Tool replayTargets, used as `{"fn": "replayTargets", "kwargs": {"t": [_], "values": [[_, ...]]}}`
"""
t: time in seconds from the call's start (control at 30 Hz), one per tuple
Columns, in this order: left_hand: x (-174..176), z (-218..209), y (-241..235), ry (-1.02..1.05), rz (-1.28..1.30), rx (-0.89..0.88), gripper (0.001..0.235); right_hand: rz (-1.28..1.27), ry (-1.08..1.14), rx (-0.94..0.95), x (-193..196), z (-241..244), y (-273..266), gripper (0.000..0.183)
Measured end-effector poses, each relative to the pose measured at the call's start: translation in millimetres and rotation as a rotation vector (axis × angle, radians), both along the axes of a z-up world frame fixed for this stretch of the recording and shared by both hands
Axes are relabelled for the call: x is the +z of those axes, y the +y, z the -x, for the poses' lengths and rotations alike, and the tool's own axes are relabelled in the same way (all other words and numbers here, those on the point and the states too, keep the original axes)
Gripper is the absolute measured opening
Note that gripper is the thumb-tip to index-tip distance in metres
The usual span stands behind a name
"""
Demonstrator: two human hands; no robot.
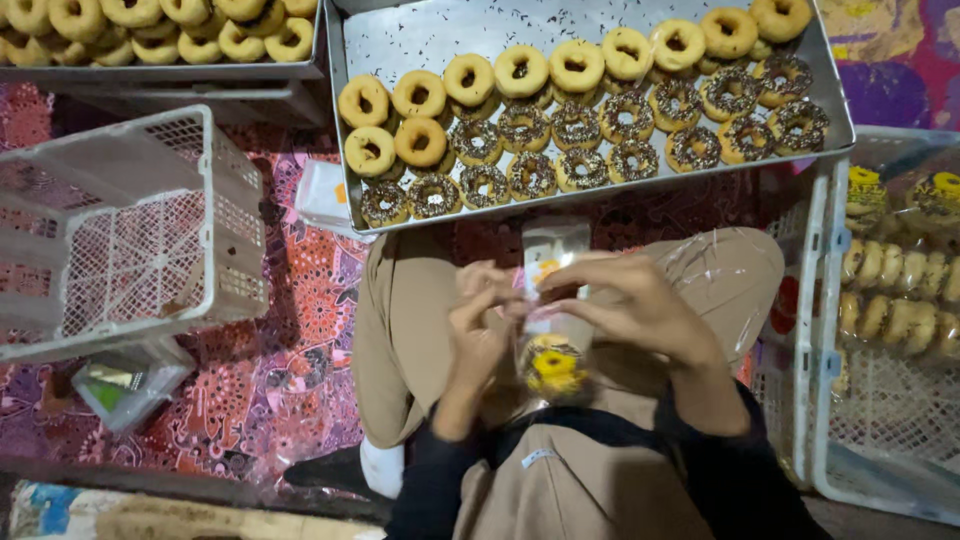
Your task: The person sits on the floor and packages donuts from metal trays into small plastic bags. They pick up donuts, place them into bags, and set the filled bags into a white plastic basket.
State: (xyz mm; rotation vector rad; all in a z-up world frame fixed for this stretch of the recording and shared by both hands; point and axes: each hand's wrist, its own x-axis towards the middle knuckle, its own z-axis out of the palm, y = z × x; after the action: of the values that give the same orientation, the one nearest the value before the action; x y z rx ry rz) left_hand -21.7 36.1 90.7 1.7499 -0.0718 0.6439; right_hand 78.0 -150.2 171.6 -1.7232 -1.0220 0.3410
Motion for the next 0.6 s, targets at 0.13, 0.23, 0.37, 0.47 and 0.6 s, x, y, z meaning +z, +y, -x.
{"fn": "replayTargets", "kwargs": {"t": [0.13,0.23,0.37,0.47,0.6], "values": [[62.4,22.0,21.1,-0.144,-0.422,-0.053,0.026,-0.120,0.212,-0.049,13.4,6.6,-16.3,0.020],[97.7,24.6,13.1,-0.232,-0.559,-0.052,0.031,-0.162,-0.226,-0.002,8.6,18.7,-14.0,0.020],[119.7,20.6,8.4,-0.156,-0.456,0.000,0.029,-0.216,-0.912,-0.123,-17.7,14.8,-13.3,0.021],[110.2,21.3,13.4,-0.194,-0.513,0.001,0.030,0.149,-1.056,-0.400,-50.4,-11.8,-36.4,0.026],[63.1,15.6,18.3,0.260,0.007,0.178,0.015,1.157,-0.278,-0.214,-95.9,-53.0,-70.0,0.032]]}}
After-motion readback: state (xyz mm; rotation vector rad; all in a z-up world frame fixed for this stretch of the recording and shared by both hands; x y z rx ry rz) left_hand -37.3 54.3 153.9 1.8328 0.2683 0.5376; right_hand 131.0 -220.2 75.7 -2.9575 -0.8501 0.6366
